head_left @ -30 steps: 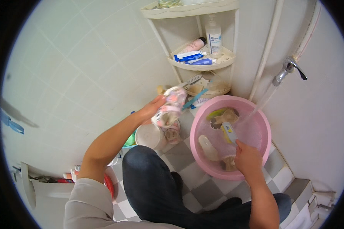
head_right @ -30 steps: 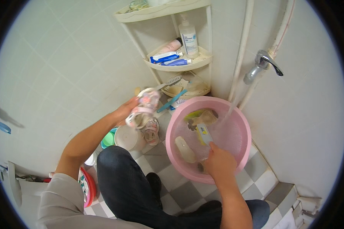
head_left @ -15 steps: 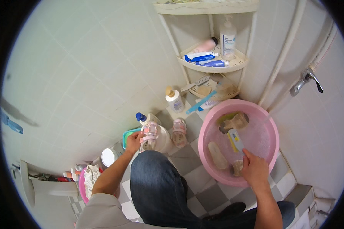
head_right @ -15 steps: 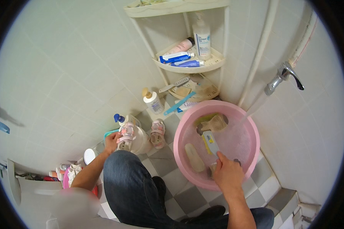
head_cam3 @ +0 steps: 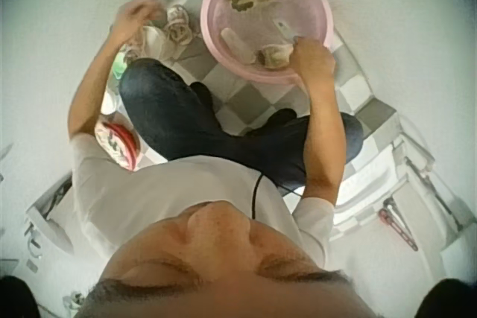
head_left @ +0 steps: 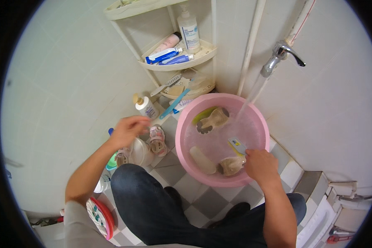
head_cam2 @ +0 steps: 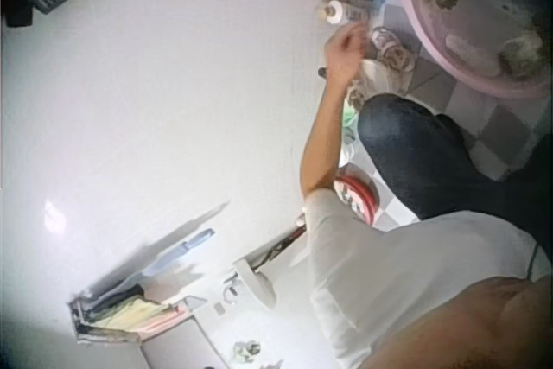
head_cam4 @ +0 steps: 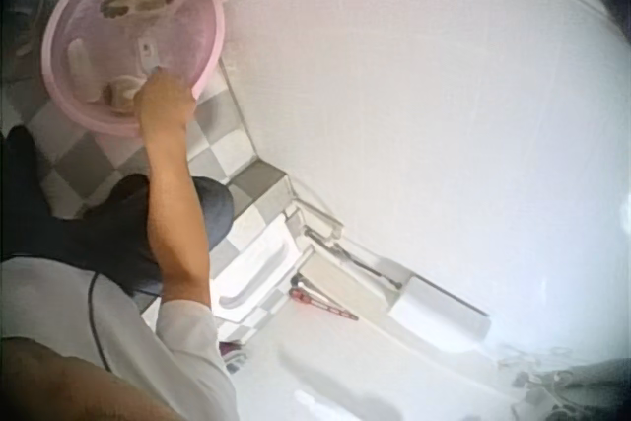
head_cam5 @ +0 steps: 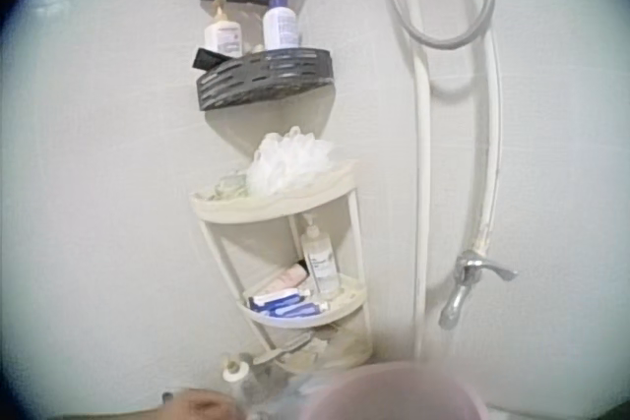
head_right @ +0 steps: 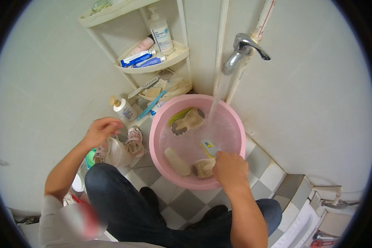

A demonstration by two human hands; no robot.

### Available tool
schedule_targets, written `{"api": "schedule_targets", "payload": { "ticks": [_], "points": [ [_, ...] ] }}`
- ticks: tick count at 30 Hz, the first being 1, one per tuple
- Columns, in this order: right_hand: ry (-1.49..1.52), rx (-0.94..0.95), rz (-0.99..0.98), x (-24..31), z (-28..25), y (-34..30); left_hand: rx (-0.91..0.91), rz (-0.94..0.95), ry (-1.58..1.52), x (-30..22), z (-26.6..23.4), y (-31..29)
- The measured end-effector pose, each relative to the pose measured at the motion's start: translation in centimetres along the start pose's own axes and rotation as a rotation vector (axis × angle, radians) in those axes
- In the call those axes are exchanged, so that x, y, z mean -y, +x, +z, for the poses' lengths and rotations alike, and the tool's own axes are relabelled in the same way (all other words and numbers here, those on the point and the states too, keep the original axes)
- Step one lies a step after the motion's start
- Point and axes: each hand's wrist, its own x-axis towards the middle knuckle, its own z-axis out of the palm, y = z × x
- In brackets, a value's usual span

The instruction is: The person washes a pair of children's shoes by hand in a pink basin under running water. They scrub the shoes with a brush, rinse them, and place them on the floor before repeating the process with another pair.

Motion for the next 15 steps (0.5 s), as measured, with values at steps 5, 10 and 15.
{"api": "schedule_targets", "payload": {
  "ticks": [5,10,15],
  "points": [
    [-0.015,-0.032,-0.01,-1.1,0.6,0.8,0.305,0.234,0.677,-0.4,17.8,10.8],
    [0.075,0.016,0.006,-2.0,-0.5,0.5,-0.051,-0.087,0.779,0.4,27.4,13.6],
    [0.112,0.056,0.034,-3.1,-0.3,0.7,-0.019,-0.224,0.047,9.4,30.6,13.3]
  ]
}}
